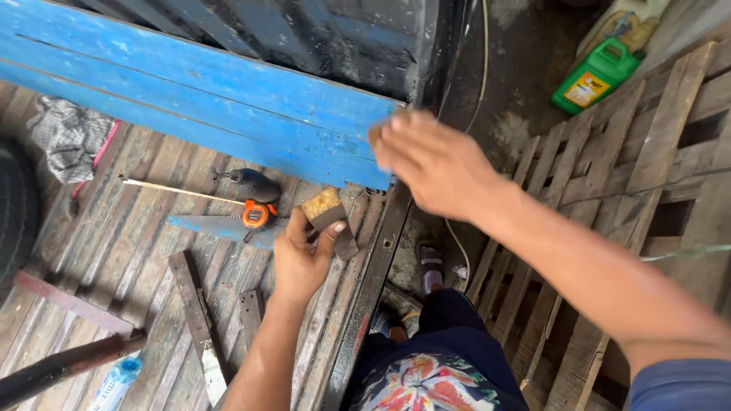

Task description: The recorder is sanding various metal bars and parts of a truck frame using a piece of sandpaper.

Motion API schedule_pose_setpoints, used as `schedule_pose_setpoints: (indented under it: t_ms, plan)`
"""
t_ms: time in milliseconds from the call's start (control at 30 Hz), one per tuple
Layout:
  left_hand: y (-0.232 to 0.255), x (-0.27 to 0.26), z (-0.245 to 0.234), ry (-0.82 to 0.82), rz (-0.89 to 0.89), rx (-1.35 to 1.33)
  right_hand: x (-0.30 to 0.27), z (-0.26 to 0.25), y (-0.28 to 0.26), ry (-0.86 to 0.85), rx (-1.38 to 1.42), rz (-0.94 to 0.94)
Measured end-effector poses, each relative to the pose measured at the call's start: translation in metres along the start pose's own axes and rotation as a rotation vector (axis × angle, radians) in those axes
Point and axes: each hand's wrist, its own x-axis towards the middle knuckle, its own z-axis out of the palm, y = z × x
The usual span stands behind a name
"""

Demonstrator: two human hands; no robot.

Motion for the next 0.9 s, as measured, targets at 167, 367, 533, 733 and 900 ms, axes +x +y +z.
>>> schedule_pose_setpoints:
  t_ms: [167, 367, 533, 733, 900]
  plan:
    - [0.004, 0.0, 0.002, 0.014, 0.048, 0.09, 0.037, -0.005, -0.015, -0.547, -0.431, 0.039]
    - [-0.01, -0.009, -0.016, 0.061, 0.017, -0.01, 0.021, -0.029, -0.04, -0.785, 0.523, 0.495]
    - [-0.035, -0.014, -0.025, 0.134, 0.053, -0.189, 0.036, -0.088, -0.017, 0.854, 0.542, 0.416]
    - [-0.054, -0.011, -0.02, 0.149, 0.02, -0.137, 0.039, 0.009, 0.029, 0.842, 0.112, 0.435]
    - [-0.045, -0.008, -0.022, 0.142, -0.012, -0.074, -0.007, 0.043, 0.014, 0.459, 0.515, 0.867]
